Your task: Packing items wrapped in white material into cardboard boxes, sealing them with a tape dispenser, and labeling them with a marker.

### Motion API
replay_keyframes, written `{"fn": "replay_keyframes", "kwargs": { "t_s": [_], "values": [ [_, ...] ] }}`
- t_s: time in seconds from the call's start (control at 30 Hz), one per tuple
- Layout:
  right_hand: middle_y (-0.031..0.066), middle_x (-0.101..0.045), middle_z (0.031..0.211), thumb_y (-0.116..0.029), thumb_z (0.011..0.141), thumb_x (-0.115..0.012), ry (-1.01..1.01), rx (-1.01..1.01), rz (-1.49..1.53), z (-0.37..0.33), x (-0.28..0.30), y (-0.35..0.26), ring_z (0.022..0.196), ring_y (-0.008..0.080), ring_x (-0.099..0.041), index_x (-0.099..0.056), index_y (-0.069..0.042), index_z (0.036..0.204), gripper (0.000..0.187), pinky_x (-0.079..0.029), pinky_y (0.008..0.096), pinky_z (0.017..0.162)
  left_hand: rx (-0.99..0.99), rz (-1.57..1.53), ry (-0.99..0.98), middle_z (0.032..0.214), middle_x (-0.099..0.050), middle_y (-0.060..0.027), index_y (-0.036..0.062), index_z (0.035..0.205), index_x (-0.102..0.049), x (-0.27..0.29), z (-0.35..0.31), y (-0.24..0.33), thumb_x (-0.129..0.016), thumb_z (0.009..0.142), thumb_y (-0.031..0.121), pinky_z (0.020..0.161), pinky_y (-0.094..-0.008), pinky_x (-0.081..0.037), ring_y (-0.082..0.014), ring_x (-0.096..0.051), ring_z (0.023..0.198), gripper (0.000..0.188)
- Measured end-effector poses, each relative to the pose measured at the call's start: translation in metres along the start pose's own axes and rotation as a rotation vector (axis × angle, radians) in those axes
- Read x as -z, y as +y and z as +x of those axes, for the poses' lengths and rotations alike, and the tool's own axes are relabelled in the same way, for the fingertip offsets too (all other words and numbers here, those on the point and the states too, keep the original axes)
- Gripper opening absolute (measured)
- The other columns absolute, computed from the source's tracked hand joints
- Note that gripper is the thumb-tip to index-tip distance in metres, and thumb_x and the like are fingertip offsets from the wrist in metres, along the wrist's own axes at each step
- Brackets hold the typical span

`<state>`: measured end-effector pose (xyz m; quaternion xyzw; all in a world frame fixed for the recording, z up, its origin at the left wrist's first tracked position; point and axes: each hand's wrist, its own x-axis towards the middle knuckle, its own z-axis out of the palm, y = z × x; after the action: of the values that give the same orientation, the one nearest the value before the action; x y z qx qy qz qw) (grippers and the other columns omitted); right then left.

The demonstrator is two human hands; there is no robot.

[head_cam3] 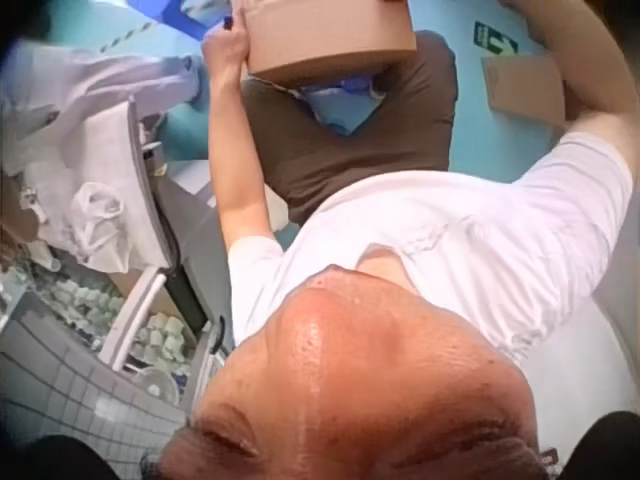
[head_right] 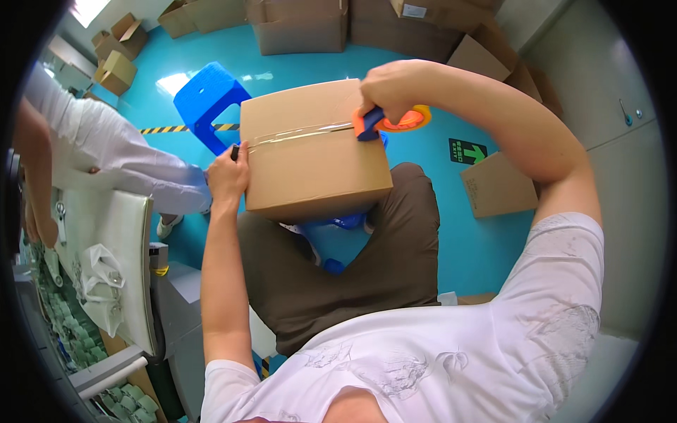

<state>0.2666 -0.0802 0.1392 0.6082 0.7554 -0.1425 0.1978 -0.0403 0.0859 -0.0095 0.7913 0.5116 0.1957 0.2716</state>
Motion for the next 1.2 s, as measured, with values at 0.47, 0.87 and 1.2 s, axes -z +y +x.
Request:
{"fn": "replay_keyframes", "kwargs": {
  "t_s": [0.47,0.87,1.2],
  "values": [
    [0.0087,-0.074,0.087,-0.013,0.068,-0.072,-0.042,-0.025,0.006,-0.001,0.000,-0.005,0.083,0.0301,-0.070,-0.077,-0.024,0.116,0.049,-0.056,0.0401,0.070,-0.421,0.531,-0.233,0.107,-0.073,-0.0192,0.0031,0.105,-0.074,-0.101,0.094,0.140,-0.050,0.098,0.056,0.087,-0.0461,-0.054,-0.0391,-0.069,0.100,0.059],
    [0.0092,-0.073,0.082,-0.020,0.070,-0.074,-0.023,0.024,-0.082,0.014,-0.020,0.010,0.083,0.0303,-0.070,-0.079,-0.024,0.111,0.041,-0.056,0.0419,0.068,-0.752,0.445,-0.352,0.155,-0.043,-0.0168,0.0009,0.147,-0.045,-0.081,0.035,0.128,-0.053,0.095,0.030,0.113,-0.0366,-0.042,-0.0271,-0.038,0.145,0.061],
    [0.0103,-0.069,0.075,-0.015,0.069,-0.074,0.006,0.031,-0.014,-0.027,-0.028,0.029,0.074,0.0337,-0.067,-0.074,-0.029,0.122,0.055,-0.053,0.0427,0.065,-0.881,0.480,-0.334,0.154,-0.043,-0.0179,-0.0040,0.142,-0.050,-0.084,-0.037,0.122,-0.055,0.082,0.017,0.113,-0.0345,-0.042,-0.0256,-0.039,0.145,0.064]
  ]
}}
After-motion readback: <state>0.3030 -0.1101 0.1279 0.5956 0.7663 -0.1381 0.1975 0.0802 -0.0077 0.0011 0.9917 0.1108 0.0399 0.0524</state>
